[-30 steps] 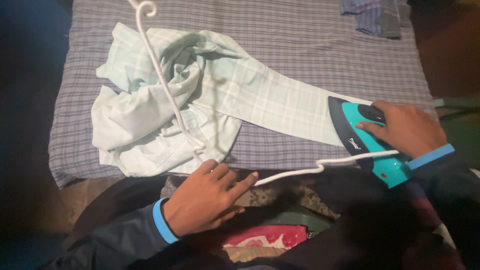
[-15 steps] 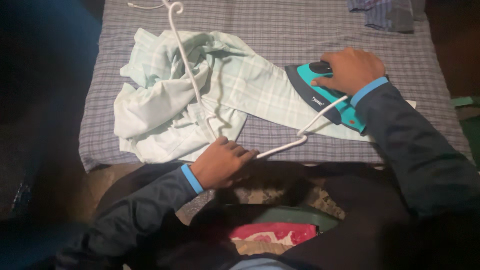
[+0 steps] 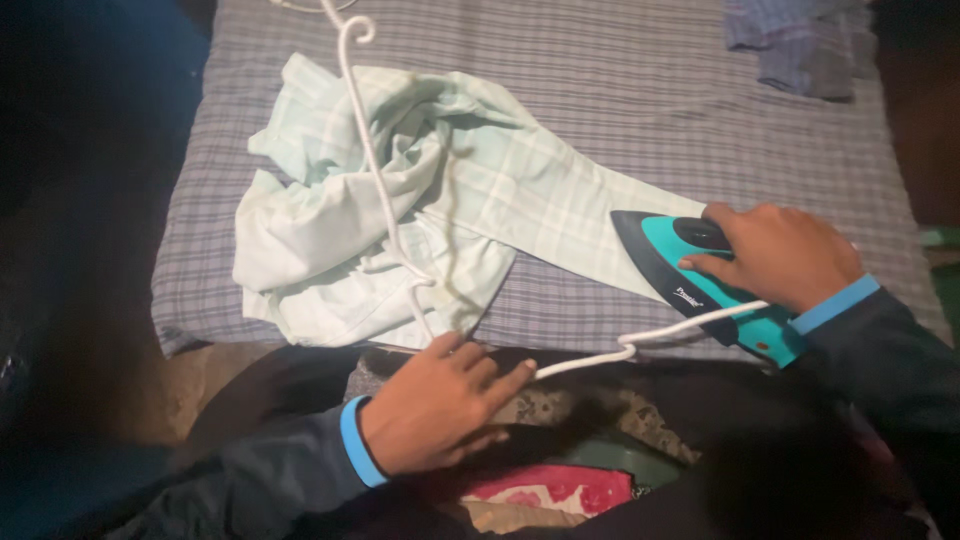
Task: The person irons a light-colored checkered shirt on a table using a teal and black iron. They smooth the fabric with their hands, move the iron across the shirt body and sleeves, and reposition the garment to continue ironing.
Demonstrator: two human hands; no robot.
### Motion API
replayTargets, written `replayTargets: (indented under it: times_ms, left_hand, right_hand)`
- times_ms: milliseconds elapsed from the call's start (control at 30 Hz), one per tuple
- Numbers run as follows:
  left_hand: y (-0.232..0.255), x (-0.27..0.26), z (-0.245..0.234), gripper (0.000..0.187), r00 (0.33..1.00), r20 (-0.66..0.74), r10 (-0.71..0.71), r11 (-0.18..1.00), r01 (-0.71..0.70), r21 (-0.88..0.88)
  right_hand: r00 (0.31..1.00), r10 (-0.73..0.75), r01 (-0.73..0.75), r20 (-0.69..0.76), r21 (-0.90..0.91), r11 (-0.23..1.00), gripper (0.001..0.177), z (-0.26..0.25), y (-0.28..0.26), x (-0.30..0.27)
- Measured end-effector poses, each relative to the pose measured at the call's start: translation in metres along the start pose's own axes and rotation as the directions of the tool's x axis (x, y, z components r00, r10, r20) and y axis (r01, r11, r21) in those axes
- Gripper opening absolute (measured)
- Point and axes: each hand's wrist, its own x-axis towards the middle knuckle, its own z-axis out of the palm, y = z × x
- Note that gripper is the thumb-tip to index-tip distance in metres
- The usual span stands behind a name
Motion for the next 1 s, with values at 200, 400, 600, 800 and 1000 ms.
replayTargets:
  times_ms: [200, 400, 600, 800, 1000]
  left_hand:
    - [0.009, 0.013, 0.009, 0.068, 0.997, -0.068, 0.034, 0.999, -0.036, -0.033]
    - [0.001, 0.033, 0.031, 0.071, 1.0, 0.011, 0.012, 1.0, -0.012, 0.027]
    - [-0.012, 0.031, 0.04, 0.065, 1.0, 0.002, -0.03, 0.998, 0.03, 0.062]
    - [-0.002, 0.013, 0.032, 0.067, 1.0, -0.015, -0.01, 1.0, 0.01, 0.027]
    - [0.012, 0.002, 0.018, 0.068, 0.997, -0.083, 0.001, 0.998, -0.006, -0.055]
  right_hand:
    - [0.993, -0.102, 0.101, 0.058, 0.021, 0.995, 0.054, -0.023, -0.037, 0.058]
    - [0.973, -0.182, 0.195, -0.139, 0.086, 0.977, 0.054, -0.027, -0.054, 0.091]
    - [0.971, -0.225, 0.235, -0.081, 0.139, 0.962, 0.054, -0.022, -0.041, 0.068]
    - [0.974, -0.035, 0.027, 0.223, 0.042, 0.999, 0.053, -0.014, -0.021, 0.016]
    - [0.971, -0.078, 0.088, 0.224, -0.033, 0.996, 0.058, -0.016, -0.027, 0.018]
